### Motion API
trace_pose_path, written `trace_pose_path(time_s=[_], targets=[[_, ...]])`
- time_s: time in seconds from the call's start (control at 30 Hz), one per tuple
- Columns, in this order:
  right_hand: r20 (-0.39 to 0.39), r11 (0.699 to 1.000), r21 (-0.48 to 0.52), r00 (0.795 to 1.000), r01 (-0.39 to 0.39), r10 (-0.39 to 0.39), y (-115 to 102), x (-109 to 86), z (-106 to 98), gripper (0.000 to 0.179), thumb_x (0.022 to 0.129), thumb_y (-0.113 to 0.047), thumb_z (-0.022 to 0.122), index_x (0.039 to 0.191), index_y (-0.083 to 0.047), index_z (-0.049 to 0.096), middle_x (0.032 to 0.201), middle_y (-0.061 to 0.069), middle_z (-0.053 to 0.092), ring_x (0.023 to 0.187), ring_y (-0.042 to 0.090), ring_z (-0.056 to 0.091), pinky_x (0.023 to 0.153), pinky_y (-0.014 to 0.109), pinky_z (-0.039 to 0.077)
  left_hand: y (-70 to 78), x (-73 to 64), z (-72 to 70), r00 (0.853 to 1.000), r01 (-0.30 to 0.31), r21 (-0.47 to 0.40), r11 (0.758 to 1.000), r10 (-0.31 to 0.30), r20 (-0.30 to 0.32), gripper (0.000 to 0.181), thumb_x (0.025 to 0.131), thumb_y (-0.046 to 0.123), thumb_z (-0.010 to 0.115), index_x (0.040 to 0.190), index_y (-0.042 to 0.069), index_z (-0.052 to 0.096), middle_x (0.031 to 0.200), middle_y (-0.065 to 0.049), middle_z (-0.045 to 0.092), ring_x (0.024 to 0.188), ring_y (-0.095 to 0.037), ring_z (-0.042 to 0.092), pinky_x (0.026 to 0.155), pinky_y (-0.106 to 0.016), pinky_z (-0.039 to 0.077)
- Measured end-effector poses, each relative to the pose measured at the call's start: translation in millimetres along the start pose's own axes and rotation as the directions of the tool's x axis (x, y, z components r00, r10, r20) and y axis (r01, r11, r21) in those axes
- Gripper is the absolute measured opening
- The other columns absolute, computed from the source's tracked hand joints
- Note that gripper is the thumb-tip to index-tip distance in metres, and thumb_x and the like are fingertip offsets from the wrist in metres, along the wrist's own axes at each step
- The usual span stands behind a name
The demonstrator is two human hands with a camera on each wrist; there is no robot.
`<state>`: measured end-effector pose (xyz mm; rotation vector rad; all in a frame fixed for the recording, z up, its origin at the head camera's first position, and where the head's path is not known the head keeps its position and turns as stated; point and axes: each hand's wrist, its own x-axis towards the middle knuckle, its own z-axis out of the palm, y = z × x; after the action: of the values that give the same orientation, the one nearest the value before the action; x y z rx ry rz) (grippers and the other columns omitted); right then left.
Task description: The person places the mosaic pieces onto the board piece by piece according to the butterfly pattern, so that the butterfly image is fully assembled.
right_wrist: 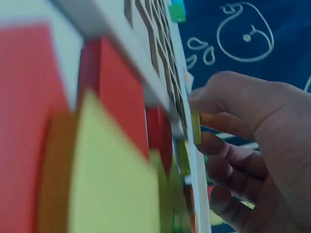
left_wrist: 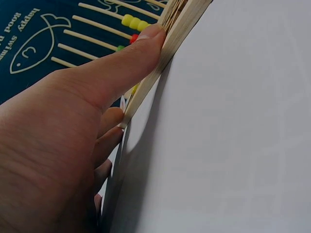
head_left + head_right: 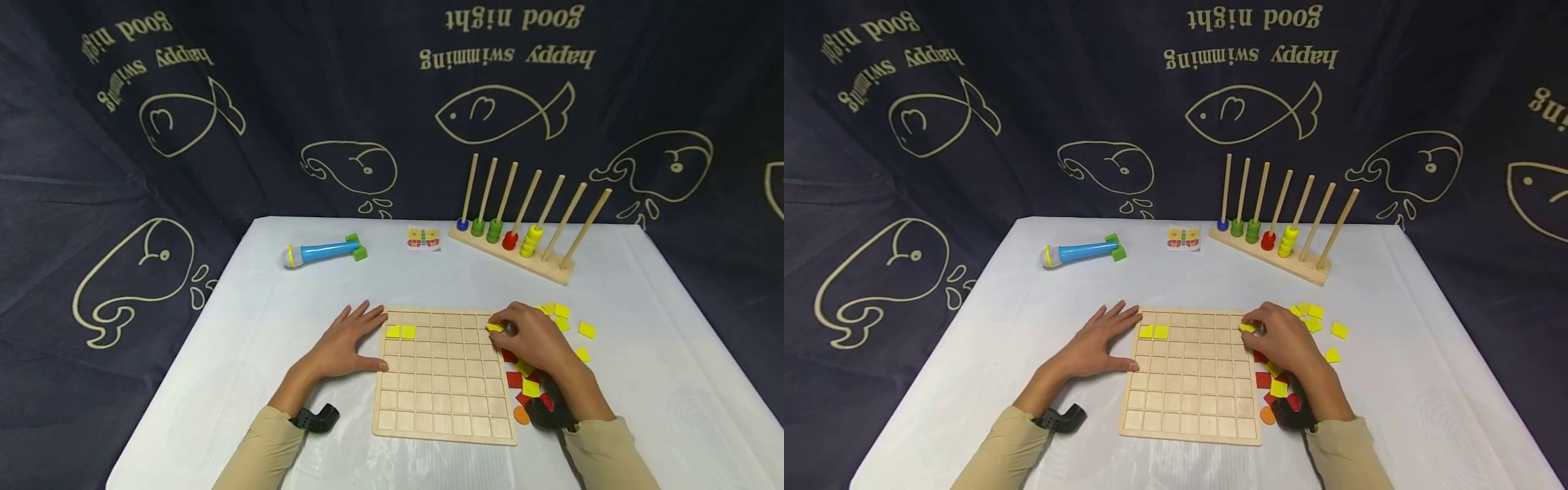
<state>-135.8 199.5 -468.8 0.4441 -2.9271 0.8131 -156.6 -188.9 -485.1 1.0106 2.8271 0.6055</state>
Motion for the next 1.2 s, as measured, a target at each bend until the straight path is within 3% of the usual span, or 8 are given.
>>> trace_pose_path(time_s=[0.4, 0.7, 0.97, 1.2], targets=[[0.026, 0.992, 0.034, 0.992, 0.119, -0.12, -37, 25.2, 16, 0.02, 0.082, -0.027, 0.075, 0.1, -0.017, 0.074, 0.085, -0.007, 0.06, 0.072, 0.011, 0.052, 0.06, 0.028, 0.045, -0.3, 1.2, 2.6, 1.0, 0.008, 0.003, 1.0, -0.008, 0.002, 0.098, 0.073, 0.073, 0.064, 0.15, 0.019, 0.036, 0.156, 0.003, 0.028, 0.145, -0.023, 0.012, 0.116, -0.046, 0.005], [0.044, 0.986, 0.051, 0.986, 0.16, -0.163, -58, 36.2, 30, 0.019, 0.083, -0.027, 0.075, 0.1, -0.019, 0.074, 0.084, -0.008, 0.059, 0.072, 0.008, 0.052, 0.062, 0.029, 0.046, -0.4, 2.8, 6.9, 1.0, -0.001, -0.026, 1.0, 0.0, -0.024, 0.099, 0.072, 0.072, 0.067, 0.149, 0.017, 0.039, 0.155, 0.003, 0.03, 0.145, -0.024, 0.013, 0.116, -0.047, 0.006], [0.116, 0.988, 0.034, 0.981, 0.152, -0.155, -75, 39.3, 42, 0.021, 0.084, -0.03, 0.076, 0.101, -0.018, 0.073, 0.084, -0.007, 0.056, 0.074, 0.008, 0.05, 0.067, 0.03, 0.046, -0.9, -0.5, 7.7, 1.0, 0.011, -0.031, 0.999, -0.012, -0.006, 0.098, 0.072, 0.073, 0.066, 0.15, 0.02, 0.037, 0.156, 0.005, 0.028, 0.145, -0.022, 0.011, 0.116, -0.045, 0.004], [0.151, 0.978, 0.097, 0.968, 0.185, -0.198, -83, 41.6, 44, 0.021, 0.084, -0.017, 0.075, 0.104, -0.013, 0.073, 0.085, -0.005, 0.057, 0.073, 0.011, 0.05, 0.067, 0.03, 0.046, -2.8, -0.7, 3.9, 1.0, 0.0, -0.016, 1.0, -0.001, -0.021, 0.098, 0.072, 0.072, 0.066, 0.149, 0.018, 0.038, 0.155, 0.003, 0.029, 0.145, -0.025, 0.013, 0.116, -0.048, 0.006]])
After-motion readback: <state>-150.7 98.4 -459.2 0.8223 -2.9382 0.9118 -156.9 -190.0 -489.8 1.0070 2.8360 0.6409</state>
